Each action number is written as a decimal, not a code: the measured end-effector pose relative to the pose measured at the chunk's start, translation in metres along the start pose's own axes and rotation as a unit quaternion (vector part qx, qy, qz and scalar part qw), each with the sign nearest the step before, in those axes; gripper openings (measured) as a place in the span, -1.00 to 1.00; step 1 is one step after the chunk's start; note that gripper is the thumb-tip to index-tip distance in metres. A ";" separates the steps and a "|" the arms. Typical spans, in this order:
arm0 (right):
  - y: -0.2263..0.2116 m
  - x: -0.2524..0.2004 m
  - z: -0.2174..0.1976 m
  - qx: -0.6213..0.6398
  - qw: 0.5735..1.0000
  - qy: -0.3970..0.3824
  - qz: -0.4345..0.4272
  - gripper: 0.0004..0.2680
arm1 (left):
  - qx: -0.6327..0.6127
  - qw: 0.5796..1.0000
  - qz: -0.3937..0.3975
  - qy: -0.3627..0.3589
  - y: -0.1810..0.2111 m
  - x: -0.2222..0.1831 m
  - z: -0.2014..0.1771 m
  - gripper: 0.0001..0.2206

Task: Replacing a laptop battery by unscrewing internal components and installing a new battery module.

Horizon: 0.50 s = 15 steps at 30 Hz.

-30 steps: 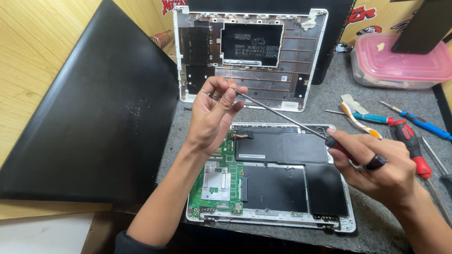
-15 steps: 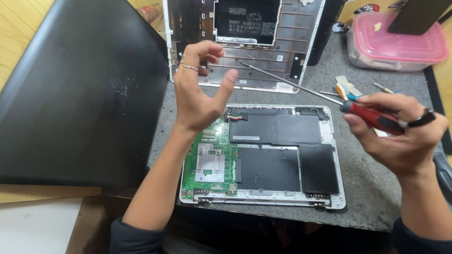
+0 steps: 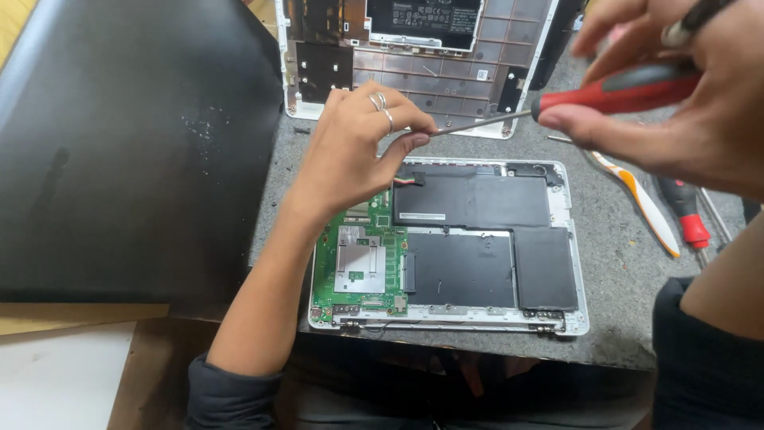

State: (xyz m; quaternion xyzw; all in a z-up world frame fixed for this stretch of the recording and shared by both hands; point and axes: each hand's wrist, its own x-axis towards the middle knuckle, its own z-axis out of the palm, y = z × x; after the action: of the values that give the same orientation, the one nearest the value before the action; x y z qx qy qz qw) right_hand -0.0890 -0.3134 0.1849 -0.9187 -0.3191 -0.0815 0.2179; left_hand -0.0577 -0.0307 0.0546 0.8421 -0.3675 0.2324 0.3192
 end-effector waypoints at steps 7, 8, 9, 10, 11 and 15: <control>0.273 -0.036 0.063 0.229 0.935 -0.123 0.243 -0.72 | -0.232 0.971 -0.011 -0.051 0.023 0.007 0.012 -0.92; 0.325 -0.053 0.057 0.230 0.934 -0.123 0.244 -0.72 | -0.274 0.959 -0.039 -0.064 0.025 0.007 0.015 -0.90; 0.368 -0.078 0.048 0.234 0.931 -0.125 0.249 -0.72 | -0.317 0.943 -0.070 -0.080 0.029 0.005 0.018 -0.88; 0.396 -0.097 0.053 0.238 0.929 -0.126 0.254 -0.72 | -0.320 0.940 -0.075 -0.086 0.032 0.002 0.019 -0.88; 0.423 -0.113 0.051 0.238 0.928 -0.125 0.257 -0.72 | -0.364 0.920 -0.107 -0.098 0.033 0.003 0.020 -0.89; 0.523 -0.156 0.029 0.234 0.928 -0.117 0.264 -0.72 | -0.480 0.851 -0.170 -0.125 0.037 0.002 0.029 -0.92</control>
State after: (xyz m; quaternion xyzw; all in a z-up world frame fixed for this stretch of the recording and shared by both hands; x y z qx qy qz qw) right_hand 0.1141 -0.7530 -0.0686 -0.8955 -0.0986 0.1640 0.4017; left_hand -0.0804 -0.0712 0.0492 0.6549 -0.3211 -0.1379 0.6700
